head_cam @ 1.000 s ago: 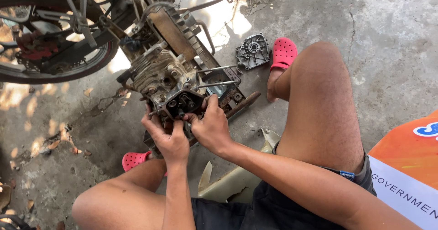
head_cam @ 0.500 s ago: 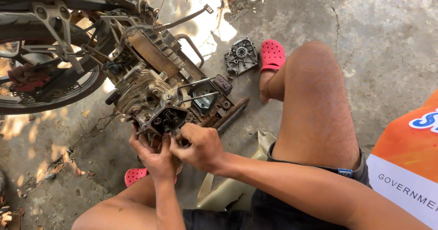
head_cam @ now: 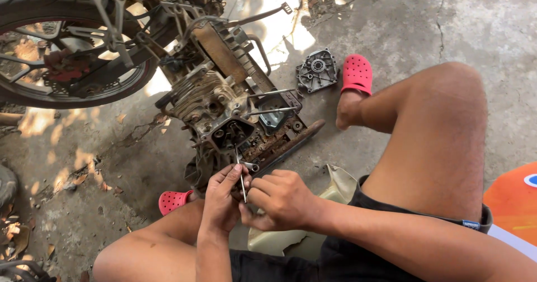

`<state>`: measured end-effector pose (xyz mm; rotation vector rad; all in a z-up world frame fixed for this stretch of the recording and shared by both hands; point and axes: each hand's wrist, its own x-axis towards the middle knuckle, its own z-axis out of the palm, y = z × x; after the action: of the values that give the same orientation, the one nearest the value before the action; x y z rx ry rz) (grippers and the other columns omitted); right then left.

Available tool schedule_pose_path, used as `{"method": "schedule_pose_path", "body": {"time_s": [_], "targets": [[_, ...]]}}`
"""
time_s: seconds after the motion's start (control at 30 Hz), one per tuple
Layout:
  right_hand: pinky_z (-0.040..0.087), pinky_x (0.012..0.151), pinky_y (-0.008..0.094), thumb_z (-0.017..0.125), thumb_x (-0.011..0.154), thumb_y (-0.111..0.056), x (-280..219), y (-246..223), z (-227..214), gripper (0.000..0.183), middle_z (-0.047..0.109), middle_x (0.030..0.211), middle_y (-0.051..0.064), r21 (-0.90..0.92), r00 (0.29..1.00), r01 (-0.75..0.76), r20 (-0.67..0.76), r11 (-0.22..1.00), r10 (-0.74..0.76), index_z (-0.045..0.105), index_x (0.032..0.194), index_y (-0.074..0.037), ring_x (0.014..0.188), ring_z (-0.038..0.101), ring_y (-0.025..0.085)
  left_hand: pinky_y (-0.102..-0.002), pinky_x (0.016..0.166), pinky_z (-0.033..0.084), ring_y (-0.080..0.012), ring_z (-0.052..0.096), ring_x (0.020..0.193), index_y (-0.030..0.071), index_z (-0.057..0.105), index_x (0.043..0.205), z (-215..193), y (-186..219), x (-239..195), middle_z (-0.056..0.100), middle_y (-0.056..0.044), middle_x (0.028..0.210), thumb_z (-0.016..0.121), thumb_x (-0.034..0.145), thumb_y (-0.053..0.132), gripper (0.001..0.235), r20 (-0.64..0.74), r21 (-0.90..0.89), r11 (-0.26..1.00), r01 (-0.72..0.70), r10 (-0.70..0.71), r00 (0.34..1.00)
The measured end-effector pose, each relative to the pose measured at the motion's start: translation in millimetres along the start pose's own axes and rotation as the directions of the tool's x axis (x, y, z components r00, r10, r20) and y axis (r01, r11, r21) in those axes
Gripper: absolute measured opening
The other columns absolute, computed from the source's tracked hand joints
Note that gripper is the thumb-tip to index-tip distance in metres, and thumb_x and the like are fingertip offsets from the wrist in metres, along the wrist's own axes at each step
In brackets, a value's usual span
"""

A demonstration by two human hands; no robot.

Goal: Disassembling and repairing a motorcycle engine using hands and a wrench

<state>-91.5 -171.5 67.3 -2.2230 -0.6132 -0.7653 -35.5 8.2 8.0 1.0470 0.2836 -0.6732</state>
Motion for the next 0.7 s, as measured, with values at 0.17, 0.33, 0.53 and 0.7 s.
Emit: {"method": "schedule_pose_path", "body": {"time_s": [0.17, 0.33, 0.53, 0.7], "targets": [[0.042, 0.037, 0.023, 0.069, 0.081, -0.008, 15.0, 20.8, 2.8, 0.025, 0.076, 0.077, 0.009, 0.309, 0.896, -0.411, -0.037, 0.858, 0.443, 0.073, 0.104, 0.002, 0.044, 0.055, 0.011, -0.021, 0.054, 0.041, -0.0093, 0.056, 0.061, 0.0, 0.071, 0.095, -22.4, 8.8, -0.1, 0.066, -0.005, 0.073, 0.066, 0.1, 0.013, 0.015, -0.045, 0.182, 0.983, -0.018, 0.026, 0.999], [0.046, 0.042, 0.027, 0.074, 0.085, -0.015, 25.6, 49.8, 18.3, 0.025, 0.081, 0.091, 0.012, 0.118, 0.881, -0.441, -0.132, 0.89, 0.454, 0.078, 0.104, 0.002, 0.049, 0.065, 0.015, -0.023, 0.053, 0.035, -0.0108, 0.05, 0.059, -0.001, 0.071, 0.09, -18.7, 13.2, -2.9, 0.065, -0.009, 0.071, 0.064, 0.101, 0.014, 0.02, -0.078, 0.352, 0.936, -0.02, 0.051, 0.996], [0.056, 0.056, 0.037, 0.083, 0.085, -0.031, 18.5, 65.7, 52.0, 0.027, 0.075, 0.075, 0.009, -0.079, 0.898, -0.402, -0.227, 0.912, 0.376, 0.075, 0.102, -0.012, 0.071, 0.076, 0.027, -0.021, 0.041, 0.03, -0.0097, 0.042, 0.045, -0.003, 0.075, 0.087, -4.5, 4.5, 0.9, 0.06, -0.015, 0.057, 0.069, 0.098, 0.011, 0.018, 0.012, 0.432, 0.886, -0.165, 0.177, 0.984], [0.054, 0.052, 0.032, 0.083, 0.08, -0.028, 15.8, 75.5, 55.2, 0.023, 0.068, 0.062, 0.005, -0.243, 0.943, -0.298, -0.226, 0.923, 0.245, 0.07, 0.094, -0.015, 0.057, 0.07, 0.022, -0.022, 0.043, 0.032, -0.0105, 0.042, 0.049, -0.002, 0.074, 0.087, 1.2, 10.1, -0.9, 0.058, -0.015, 0.058, 0.069, 0.098, 0.01, 0.017, 0.013, 0.451, 0.883, -0.127, 0.136, 0.991]]}}
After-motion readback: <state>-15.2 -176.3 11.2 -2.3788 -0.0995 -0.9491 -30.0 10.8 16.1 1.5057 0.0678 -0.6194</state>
